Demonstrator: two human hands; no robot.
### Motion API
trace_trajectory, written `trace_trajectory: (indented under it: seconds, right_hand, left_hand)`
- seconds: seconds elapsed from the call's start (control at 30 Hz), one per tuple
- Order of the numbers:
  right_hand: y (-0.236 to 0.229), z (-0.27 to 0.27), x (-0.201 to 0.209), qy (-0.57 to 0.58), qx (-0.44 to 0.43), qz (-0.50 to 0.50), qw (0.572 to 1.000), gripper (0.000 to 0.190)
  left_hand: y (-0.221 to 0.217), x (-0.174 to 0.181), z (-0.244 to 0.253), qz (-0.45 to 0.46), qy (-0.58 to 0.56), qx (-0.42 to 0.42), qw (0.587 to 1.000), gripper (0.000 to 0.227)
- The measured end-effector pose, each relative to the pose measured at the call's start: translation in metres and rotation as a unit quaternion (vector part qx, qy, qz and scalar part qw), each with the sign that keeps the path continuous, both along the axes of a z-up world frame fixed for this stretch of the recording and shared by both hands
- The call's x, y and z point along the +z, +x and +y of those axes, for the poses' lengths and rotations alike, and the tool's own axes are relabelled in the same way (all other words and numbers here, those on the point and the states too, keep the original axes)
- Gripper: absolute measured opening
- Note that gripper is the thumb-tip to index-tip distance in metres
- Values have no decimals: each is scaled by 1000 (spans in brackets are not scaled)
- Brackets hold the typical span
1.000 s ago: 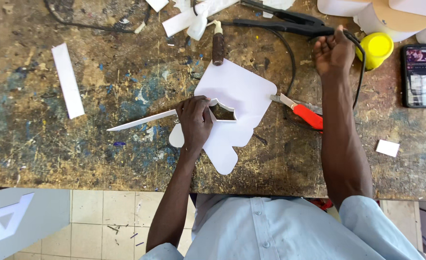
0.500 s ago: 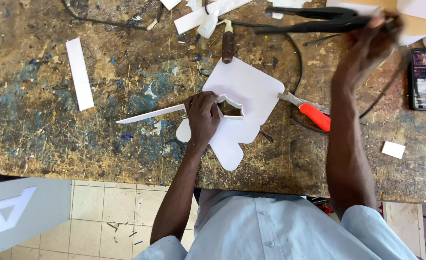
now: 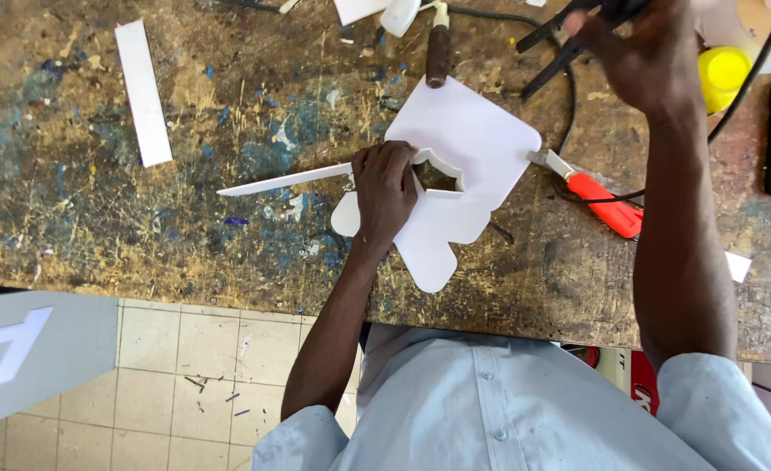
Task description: The person assembles a white plastic letter-shaped object by applying glue to its edges and pressing pieces together. They use a hot glue gun to secure the joints and repeatedly adjust the alignment of the parts.
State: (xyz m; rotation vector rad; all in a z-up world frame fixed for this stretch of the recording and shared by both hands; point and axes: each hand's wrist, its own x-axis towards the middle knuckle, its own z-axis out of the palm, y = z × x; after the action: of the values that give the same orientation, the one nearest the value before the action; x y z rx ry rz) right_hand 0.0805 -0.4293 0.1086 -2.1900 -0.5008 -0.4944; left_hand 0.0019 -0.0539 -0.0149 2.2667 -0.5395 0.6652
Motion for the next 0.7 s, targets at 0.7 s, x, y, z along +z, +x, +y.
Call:
trace_trajectory:
  seconds: [0.7]
  right_hand:
    - [-44,80,63,-11,143,84,986,74]
  left_hand:
    - [3,-2,9,53,-5,-21,998,25]
